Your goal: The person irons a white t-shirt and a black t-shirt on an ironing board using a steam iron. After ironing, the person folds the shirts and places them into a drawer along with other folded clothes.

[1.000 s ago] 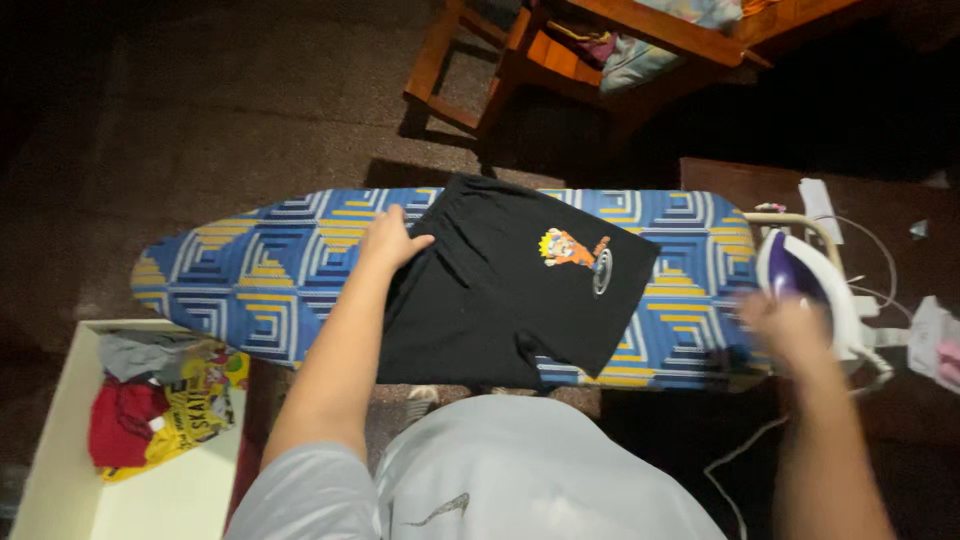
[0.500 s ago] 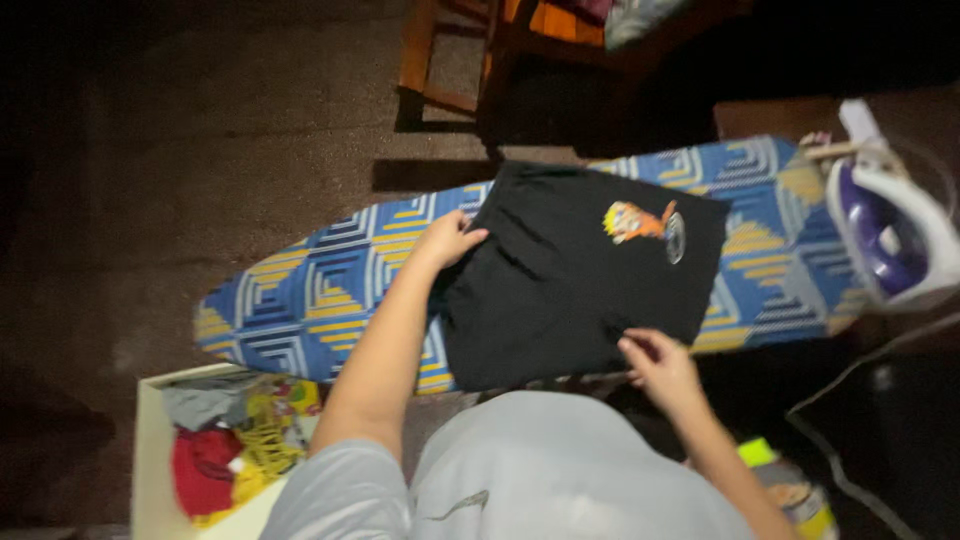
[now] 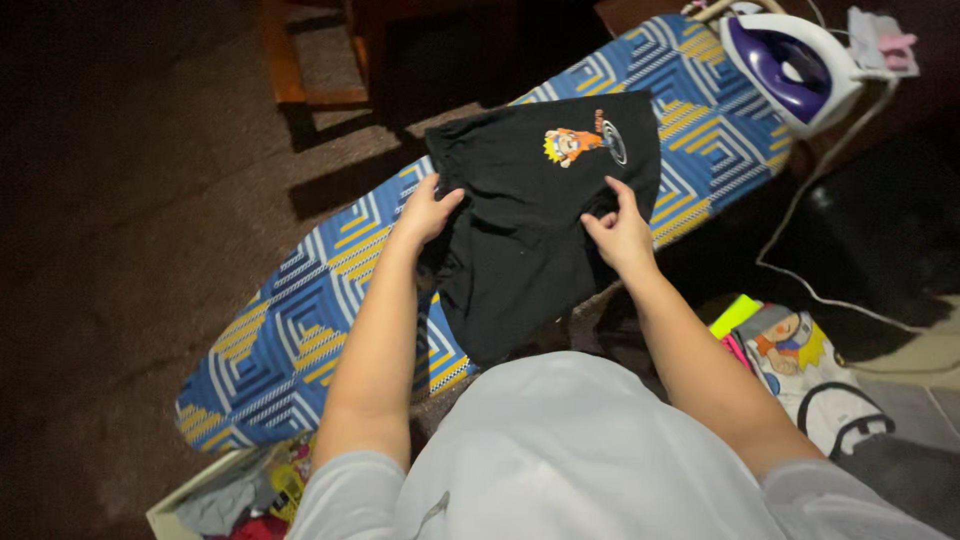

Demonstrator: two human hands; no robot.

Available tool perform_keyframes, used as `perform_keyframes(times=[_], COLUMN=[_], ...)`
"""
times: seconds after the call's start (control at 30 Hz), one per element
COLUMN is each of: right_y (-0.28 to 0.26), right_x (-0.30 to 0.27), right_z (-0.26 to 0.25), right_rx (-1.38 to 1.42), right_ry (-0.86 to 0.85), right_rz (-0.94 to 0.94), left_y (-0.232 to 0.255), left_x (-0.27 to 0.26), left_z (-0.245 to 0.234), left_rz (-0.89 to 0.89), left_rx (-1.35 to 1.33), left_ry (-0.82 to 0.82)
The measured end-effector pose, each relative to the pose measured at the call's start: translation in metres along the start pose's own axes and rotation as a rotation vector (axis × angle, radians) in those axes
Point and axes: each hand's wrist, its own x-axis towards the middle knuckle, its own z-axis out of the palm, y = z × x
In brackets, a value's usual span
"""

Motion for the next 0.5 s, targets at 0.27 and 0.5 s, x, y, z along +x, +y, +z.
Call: perform_keyframes(times=[0.27,0.5], right_y=[0.042,-0.003], right_x=[0.045,0.148], right_z=[0.040,0.070], right_rx=[0.142,-0.140], right_ry=[0.264,0.322], right_rz=[-0.242,-0.490], left_y=[0.006,-0.006], left_x=[-0.011,0.014], left_z=[-0.023,-0.018], left_rz=[-0.047,0.039], left_rx=[-0.159,-0.182], left_ry=[0.054,0.319])
